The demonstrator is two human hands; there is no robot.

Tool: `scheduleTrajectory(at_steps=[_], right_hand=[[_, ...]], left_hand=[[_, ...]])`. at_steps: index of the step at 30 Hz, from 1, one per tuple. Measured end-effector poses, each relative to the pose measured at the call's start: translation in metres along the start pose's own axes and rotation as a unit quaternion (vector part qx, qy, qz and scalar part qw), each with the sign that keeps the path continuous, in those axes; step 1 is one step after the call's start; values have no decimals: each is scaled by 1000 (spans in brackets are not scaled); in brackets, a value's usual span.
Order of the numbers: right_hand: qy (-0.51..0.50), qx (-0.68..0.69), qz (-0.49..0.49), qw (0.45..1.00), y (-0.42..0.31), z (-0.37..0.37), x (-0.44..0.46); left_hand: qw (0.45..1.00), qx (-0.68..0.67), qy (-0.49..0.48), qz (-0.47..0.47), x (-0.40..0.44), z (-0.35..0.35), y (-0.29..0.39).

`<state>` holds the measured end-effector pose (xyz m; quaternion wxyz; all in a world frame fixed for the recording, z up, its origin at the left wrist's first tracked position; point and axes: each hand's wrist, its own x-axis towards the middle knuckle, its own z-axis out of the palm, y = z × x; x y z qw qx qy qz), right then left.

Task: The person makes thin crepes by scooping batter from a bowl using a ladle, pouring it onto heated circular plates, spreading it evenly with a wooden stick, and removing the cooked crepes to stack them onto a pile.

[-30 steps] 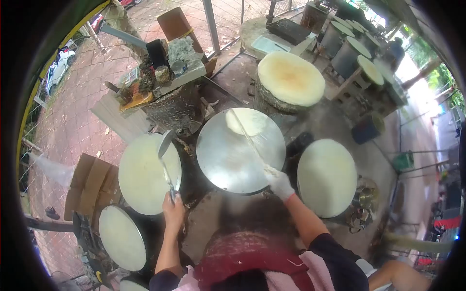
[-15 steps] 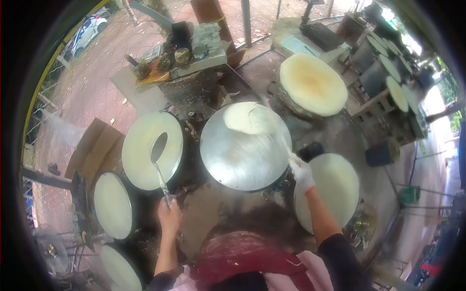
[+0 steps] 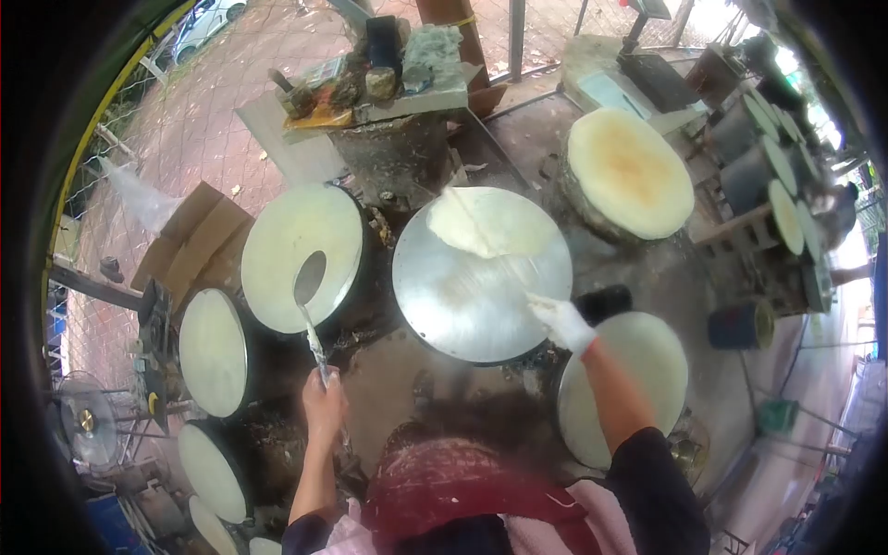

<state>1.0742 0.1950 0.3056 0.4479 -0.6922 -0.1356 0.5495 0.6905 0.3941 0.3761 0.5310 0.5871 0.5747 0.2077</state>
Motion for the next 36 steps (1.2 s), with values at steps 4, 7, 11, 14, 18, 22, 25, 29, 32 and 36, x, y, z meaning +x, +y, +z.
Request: scheduleTrajectory(at_steps=[4,7,11,14,18,22,25,29,32,36], right_hand=[[-43,24,-15,999,39,-5,6],[40,-43,-197,979,26,-38,27],[-45,-57,-27,997,-13,-36,13],[-100,-40,-6,994,24,-38,17],[-71,-100,-174,977,10,-58,17],[-37,-72,-141,987,16,-61,79],[-104,-136,38,985,-17,-41,38],[-101,-180,-72,976,5,-64,10],[20,-120,-202,972,17,-68,32],[-64,-169,-85,980,16,-50,55]], left_hand=[[1000,3,-12,-9,-4,2,6],[1000,15,-21,-19,-7,1,10],[999,8,-26,-28,-1,0,-1],[999,6,-23,-38,-3,-3,-9],[999,36,-24,-28,0,-9,-16],[997,55,-45,4,39,6,-17],[985,145,-54,72,79,21,-27],[921,322,-49,213,119,47,-27],[892,389,-72,219,125,65,-15],[857,465,-110,195,111,66,-13]])
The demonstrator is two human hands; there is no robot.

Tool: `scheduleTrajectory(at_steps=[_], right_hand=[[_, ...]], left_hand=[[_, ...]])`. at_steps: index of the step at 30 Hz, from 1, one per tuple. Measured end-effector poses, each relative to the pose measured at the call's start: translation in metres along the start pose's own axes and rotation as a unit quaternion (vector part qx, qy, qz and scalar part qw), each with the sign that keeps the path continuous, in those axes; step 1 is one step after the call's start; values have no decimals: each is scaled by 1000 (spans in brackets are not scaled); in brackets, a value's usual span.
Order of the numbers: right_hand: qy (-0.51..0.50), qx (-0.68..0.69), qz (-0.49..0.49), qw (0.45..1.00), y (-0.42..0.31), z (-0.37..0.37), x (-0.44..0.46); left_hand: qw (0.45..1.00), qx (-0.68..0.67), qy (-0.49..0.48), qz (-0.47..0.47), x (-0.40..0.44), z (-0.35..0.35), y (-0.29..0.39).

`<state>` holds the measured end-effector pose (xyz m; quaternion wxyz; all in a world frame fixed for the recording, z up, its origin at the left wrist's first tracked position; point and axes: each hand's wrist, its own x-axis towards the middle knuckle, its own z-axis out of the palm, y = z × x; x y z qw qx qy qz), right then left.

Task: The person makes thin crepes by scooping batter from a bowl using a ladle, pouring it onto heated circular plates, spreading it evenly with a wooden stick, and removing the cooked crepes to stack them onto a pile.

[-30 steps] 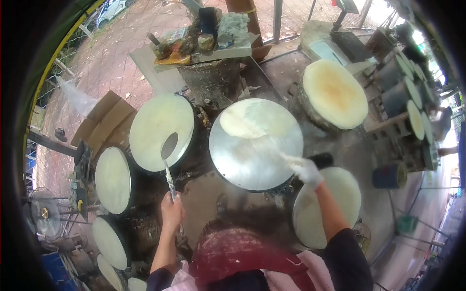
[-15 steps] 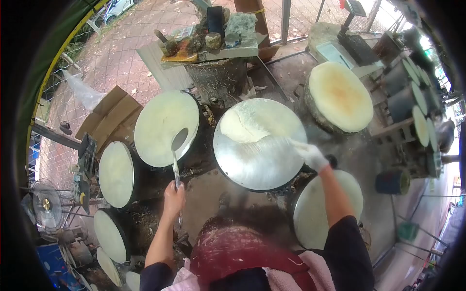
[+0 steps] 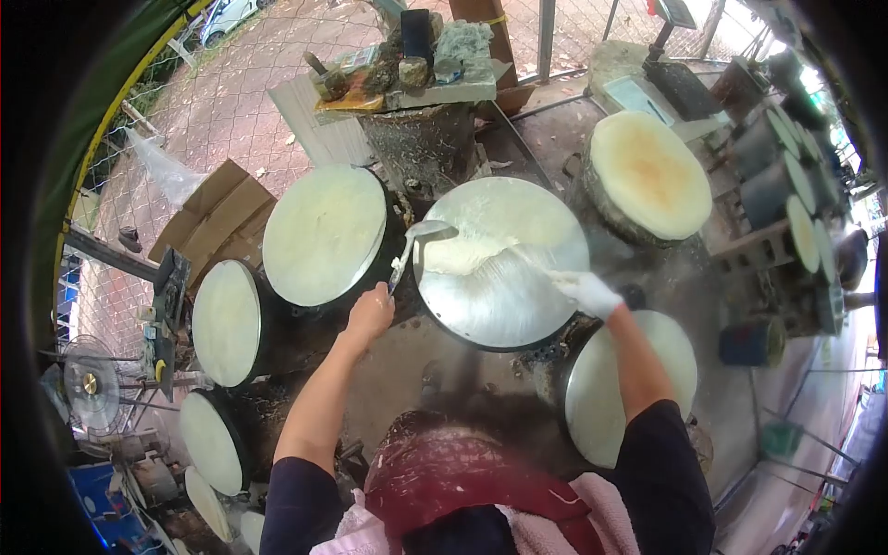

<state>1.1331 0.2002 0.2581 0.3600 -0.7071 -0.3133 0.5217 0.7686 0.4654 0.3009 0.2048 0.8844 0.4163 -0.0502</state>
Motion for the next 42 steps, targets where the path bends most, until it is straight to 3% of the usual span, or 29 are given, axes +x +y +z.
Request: scheduleTrajectory(at_steps=[1,4,7,10,11,12,14,16,18,20,23,24,26,28,30,31,34,35,36,39,40,42], right_hand=[[-53,24,41,997,-8,7,-3],[-91,-32,68,993,-25,28,-41],[-34,4,59,998,-18,46,-91],[17,171,51,984,18,78,-136],[40,330,77,940,4,105,-150],[7,506,131,853,-16,131,-162],[-23,532,87,842,2,184,-135],[53,454,68,887,-39,239,-92],[100,486,53,867,-78,288,-40],[140,505,68,849,-89,329,18],[315,279,101,901,-61,368,77],[408,155,56,898,-26,373,85],[584,-136,1,801,7,373,66],[484,-29,143,863,-21,345,8],[427,321,148,832,-37,327,-18],[410,350,128,832,-27,322,-19],[343,180,157,908,-69,337,-38],[330,17,138,934,-46,343,-36],[327,-150,120,925,-24,349,-35],[392,-141,177,892,-18,309,-64],[433,-139,148,878,5,291,-66],[433,-8,150,889,43,255,-61]], left_hand=[[1000,16,-5,8,-10,0,-1],[999,11,-14,47,-50,12,-22],[995,-10,-73,62,-99,11,-19],[986,-44,-137,84,-131,25,-15],[978,-93,-135,126,-130,28,-19],[966,-142,-136,167,-128,29,-24],[957,-211,-98,171,-120,6,-27],[949,-269,-44,156,-116,-25,-33],[940,-316,26,123,-118,-52,-47],[913,-402,29,64,-118,-66,-71],[873,-487,-2,14,-126,-74,-102],[856,-515,-28,-20,-132,-79,-108],[873,-487,-26,-14,-141,-64,-137],[871,-489,-37,-28,-150,-62,-150],[849,-521,-63,-68,-163,-70,-147],[842,-534,-58,-60,-166,-67,-151],[832,-547,-60,-77,-173,-65,-148],[831,-548,-59,-79,-174,-65,-146],[830,-548,-59,-83,-176,-65,-143],[842,-531,-38,-86,-183,-63,-128],[848,-522,-29,-84,-185,-62,-122],[855,-511,-12,-87,-187,-59,-110]])
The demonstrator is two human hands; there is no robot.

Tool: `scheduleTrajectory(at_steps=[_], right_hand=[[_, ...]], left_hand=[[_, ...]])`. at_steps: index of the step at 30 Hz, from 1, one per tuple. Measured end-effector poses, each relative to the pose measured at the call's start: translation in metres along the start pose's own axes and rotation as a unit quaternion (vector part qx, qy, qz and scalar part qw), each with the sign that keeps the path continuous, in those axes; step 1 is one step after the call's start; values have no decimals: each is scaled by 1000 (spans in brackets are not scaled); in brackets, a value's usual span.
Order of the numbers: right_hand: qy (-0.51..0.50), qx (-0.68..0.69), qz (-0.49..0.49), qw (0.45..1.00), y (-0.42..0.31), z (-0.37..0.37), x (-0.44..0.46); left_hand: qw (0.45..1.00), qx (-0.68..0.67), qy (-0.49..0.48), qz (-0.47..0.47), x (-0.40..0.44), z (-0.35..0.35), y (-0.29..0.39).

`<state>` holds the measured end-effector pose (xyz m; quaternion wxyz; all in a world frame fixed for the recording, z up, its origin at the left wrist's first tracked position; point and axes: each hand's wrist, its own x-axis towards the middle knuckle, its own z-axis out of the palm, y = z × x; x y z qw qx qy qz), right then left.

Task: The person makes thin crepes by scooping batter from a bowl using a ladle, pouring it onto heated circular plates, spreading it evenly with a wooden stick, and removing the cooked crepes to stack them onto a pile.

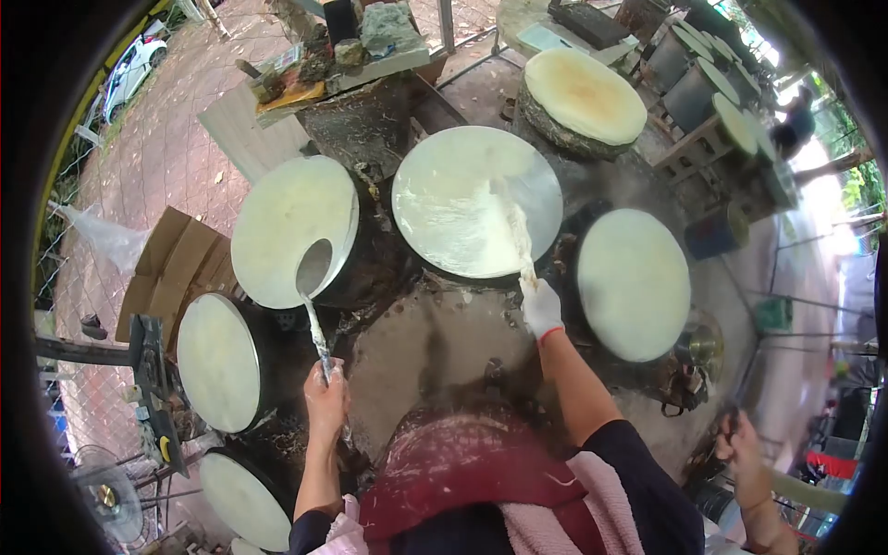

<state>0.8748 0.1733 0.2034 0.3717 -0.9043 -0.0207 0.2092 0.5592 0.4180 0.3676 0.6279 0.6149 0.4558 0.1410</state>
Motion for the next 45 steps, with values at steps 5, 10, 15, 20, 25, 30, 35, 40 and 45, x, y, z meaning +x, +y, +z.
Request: scheduleTrajectory(at_steps=[5,10,15,20,25,30,35,40,45], right_hand=[[-131,-97,-158,974,4,-15,-42],[-20,-171,-133,976,18,-59,8],[-156,113,67,979,-24,-86,27],[-57,-87,-67,992,50,-54,-2],[0,-174,-63,983,-19,-71,116],[27,-240,-106,965,-104,-90,220],[137,-114,-399,899,-96,-62,152],[3,291,-51,955,0,-62,58],[-162,409,144,887,-10,-81,7]], left_hand=[[999,0,36,15,-15,34,19],[998,9,57,23,-27,62,27],[998,24,57,-8,-32,85,31],[998,41,41,-21,-30,99,41],[998,42,42,-27,-32,100,36],[996,56,55,-40,-47,101,26],[996,49,53,-56,-41,105,28],[998,43,22,-33,-18,105,36],[999,30,8,-28,18,136,53]])
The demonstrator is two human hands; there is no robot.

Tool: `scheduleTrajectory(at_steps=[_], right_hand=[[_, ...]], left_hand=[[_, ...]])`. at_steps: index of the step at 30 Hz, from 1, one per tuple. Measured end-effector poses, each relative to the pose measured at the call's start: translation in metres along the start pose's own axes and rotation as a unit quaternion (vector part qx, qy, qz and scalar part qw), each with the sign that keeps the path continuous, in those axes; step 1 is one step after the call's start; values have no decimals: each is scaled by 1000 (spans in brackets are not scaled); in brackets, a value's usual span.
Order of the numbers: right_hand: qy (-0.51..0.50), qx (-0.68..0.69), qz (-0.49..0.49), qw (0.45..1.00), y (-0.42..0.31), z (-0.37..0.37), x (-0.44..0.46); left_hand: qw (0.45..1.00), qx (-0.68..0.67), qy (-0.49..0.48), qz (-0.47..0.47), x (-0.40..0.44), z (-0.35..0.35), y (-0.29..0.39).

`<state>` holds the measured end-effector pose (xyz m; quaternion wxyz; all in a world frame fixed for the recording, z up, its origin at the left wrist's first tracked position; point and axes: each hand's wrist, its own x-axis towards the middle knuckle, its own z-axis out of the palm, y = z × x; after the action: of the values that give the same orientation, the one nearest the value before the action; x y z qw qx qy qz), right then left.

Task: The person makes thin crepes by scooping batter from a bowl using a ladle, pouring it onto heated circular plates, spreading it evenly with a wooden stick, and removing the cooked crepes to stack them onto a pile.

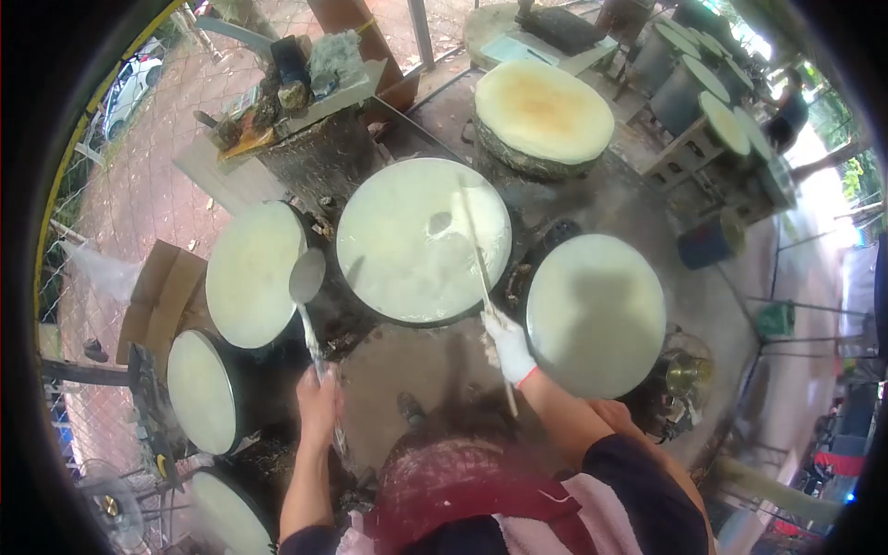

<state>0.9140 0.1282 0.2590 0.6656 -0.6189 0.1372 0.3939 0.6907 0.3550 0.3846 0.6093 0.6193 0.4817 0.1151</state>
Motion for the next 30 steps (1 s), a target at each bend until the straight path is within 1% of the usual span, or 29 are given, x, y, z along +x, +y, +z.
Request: scheduleTrajectory(at_steps=[1,3,5,7,8,9,11,13,14,15,17,20,21,23,24,25,26,27,28,30], right_hand=[[1,-30,-23,999,-22,1,-9],[26,-32,-146,988,-13,-23,26],[13,-32,-32,999,-23,-26,21],[-26,-28,32,999,-21,-8,3],[-70,7,46,996,-15,-7,-2],[-89,-1,40,995,-3,-8,0],[-43,-51,20,998,-17,9,-11],[28,-1,-39,999,-18,5,18],[39,39,-78,995,-27,9,23],[47,23,-41,998,-36,10,20],[1,6,-101,995,-48,24,10],[26,21,-194,981,-81,39,5],[0,-11,-244,970,-81,27,26],[34,-105,-206,972,-71,3,61],[30,-220,-245,944,-53,-12,78],[26,-332,-279,900,-30,-26,88],[-11,-485,-370,792,-6,-37,88],[-22,-386,-261,885,-6,-19,61],[-36,-373,-279,884,3,-17,51],[-47,-334,-249,908,14,-17,28]], left_hand=[[1000,-18,-17,15,5,5,6],[999,-22,-28,19,15,16,18],[998,-42,-40,18,26,23,17],[997,-48,-53,24,41,32,20],[997,-44,-57,26,46,37,22],[997,-38,-63,31,54,42,26],[993,-66,-99,20,79,50,31],[983,-95,-157,28,119,56,28],[982,-81,-166,24,133,59,30],[981,-71,-176,27,149,66,37],[977,-77,-197,36,178,83,48],[969,-101,-221,36,203,100,47],[968,-100,-227,30,208,106,49],[971,-87,-221,16,217,110,43],[975,-76,-209,11,224,111,34],[978,-66,-196,6,236,115,25],[970,61,-217,96,261,119,4],[937,187,-232,182,293,122,-23],[882,308,-240,262,309,124,-39],[892,252,-234,294,286,112,-34]])
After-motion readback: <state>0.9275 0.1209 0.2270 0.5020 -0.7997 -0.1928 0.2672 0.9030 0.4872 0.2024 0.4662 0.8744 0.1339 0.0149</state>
